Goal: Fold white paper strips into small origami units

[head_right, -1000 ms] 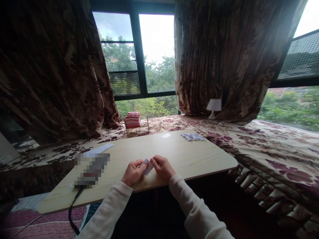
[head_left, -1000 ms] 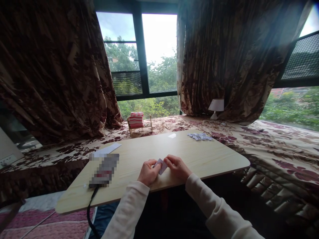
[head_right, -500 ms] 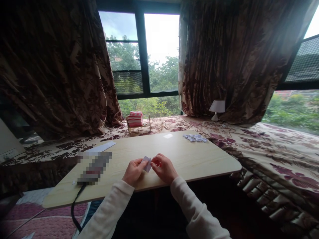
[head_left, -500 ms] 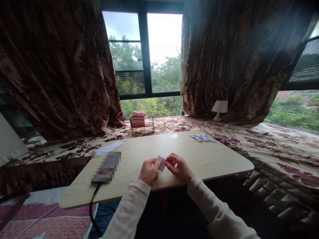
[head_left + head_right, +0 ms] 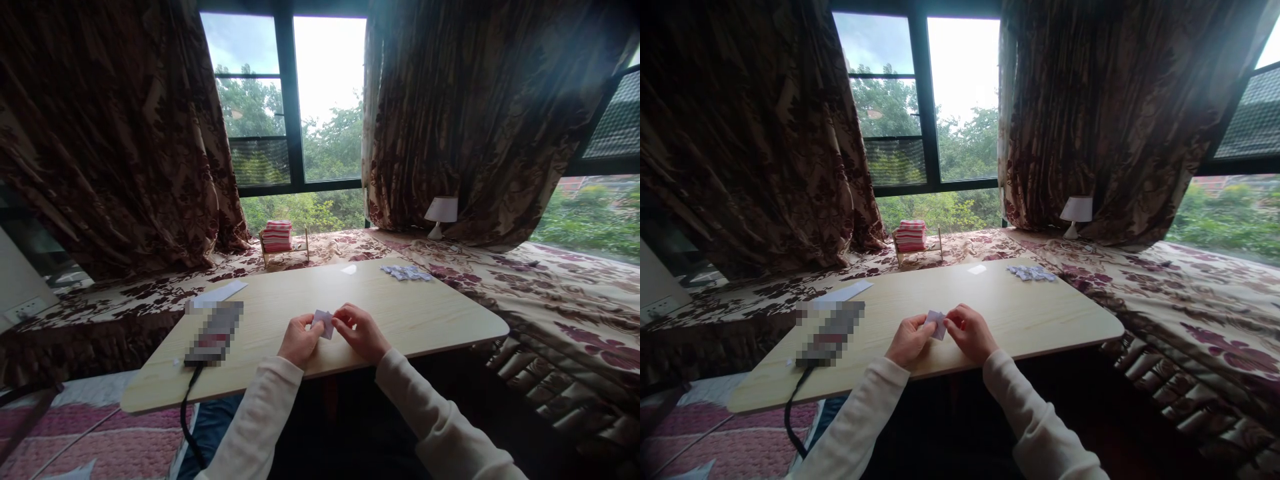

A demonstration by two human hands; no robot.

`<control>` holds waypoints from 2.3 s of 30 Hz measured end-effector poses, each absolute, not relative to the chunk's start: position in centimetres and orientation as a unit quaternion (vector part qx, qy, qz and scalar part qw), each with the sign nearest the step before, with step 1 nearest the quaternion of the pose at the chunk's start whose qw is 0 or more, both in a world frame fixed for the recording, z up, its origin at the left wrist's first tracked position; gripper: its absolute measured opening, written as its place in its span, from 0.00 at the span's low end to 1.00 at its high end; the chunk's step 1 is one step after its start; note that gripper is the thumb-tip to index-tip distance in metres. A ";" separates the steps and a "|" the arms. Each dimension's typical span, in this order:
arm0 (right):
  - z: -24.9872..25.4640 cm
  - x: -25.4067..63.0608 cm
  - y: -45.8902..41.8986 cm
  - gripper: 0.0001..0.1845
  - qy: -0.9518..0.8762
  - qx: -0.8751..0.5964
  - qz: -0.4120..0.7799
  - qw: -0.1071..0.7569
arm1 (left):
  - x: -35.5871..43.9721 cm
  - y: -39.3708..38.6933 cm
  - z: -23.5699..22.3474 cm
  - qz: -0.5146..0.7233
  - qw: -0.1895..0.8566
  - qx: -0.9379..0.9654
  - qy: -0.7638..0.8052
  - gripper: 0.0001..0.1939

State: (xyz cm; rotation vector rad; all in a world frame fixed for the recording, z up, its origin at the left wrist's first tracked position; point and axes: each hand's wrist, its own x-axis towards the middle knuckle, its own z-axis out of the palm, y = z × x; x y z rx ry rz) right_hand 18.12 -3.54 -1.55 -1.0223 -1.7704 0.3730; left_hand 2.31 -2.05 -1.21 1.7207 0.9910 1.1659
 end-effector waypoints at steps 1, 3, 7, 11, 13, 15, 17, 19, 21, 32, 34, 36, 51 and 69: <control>-1.5 18.1 -3.6 0.05 -0.734 -0.425 0.155 0.506 | 2.3 -2.0 -1.2 0.463 0.405 0.683 0.394 0.10; -1.5 18.1 -3.6 0.05 -0.734 -0.427 0.155 0.504 | 2.3 -2.1 -1.3 0.463 0.403 0.683 0.396 0.10; -1.6 18.1 -3.5 0.03 -0.734 -0.431 0.153 0.501 | 2.3 -2.2 -1.1 0.463 0.399 0.684 0.399 0.10; -1.8 18.2 -3.3 0.03 -0.733 -0.434 0.148 0.503 | 2.4 -2.3 -0.8 0.457 0.399 0.688 0.398 0.12; -1.8 18.2 -3.3 0.03 -0.733 -0.433 0.146 0.504 | 2.4 -2.3 -0.7 0.454 0.398 0.692 0.394 0.12; -1.8 18.2 -3.3 0.03 -0.735 -0.430 0.143 0.504 | 2.5 -2.3 -0.7 0.454 0.395 0.695 0.394 0.11; -1.8 18.2 -3.4 0.03 -0.738 -0.428 0.139 0.503 | 2.5 -2.3 -0.7 0.454 0.391 0.697 0.394 0.11; -1.8 18.2 -3.4 0.02 -0.741 -0.426 0.134 0.502 | 2.5 -2.4 -0.7 0.453 0.388 0.698 0.396 0.10; -1.7 18.1 -3.4 0.02 -0.742 -0.426 0.126 0.502 | 2.5 -2.4 -0.7 0.451 0.386 0.700 0.397 0.10; -1.8 18.3 -3.2 0.05 -0.769 -0.416 0.068 0.480 | 2.5 -2.5 -0.4 0.436 0.378 0.710 0.403 0.10; -1.8 18.6 -3.2 0.05 -0.784 -0.411 0.051 0.463 | 2.6 -2.5 -0.5 0.432 0.374 0.707 0.416 0.10; -1.8 18.9 -3.2 0.05 -0.797 -0.406 0.032 0.446 | 2.6 -2.4 -0.6 0.427 0.371 0.703 0.430 0.10; -1.6 18.9 -4.0 0.07 -0.822 -0.398 -0.082 0.398 | 2.8 -2.6 -0.3 0.421 0.377 0.704 0.431 0.10; -1.5 18.9 -4.0 0.08 -0.840 -0.391 -0.096 0.365 | 2.7 -2.4 -0.5 0.433 0.394 0.695 0.417 0.19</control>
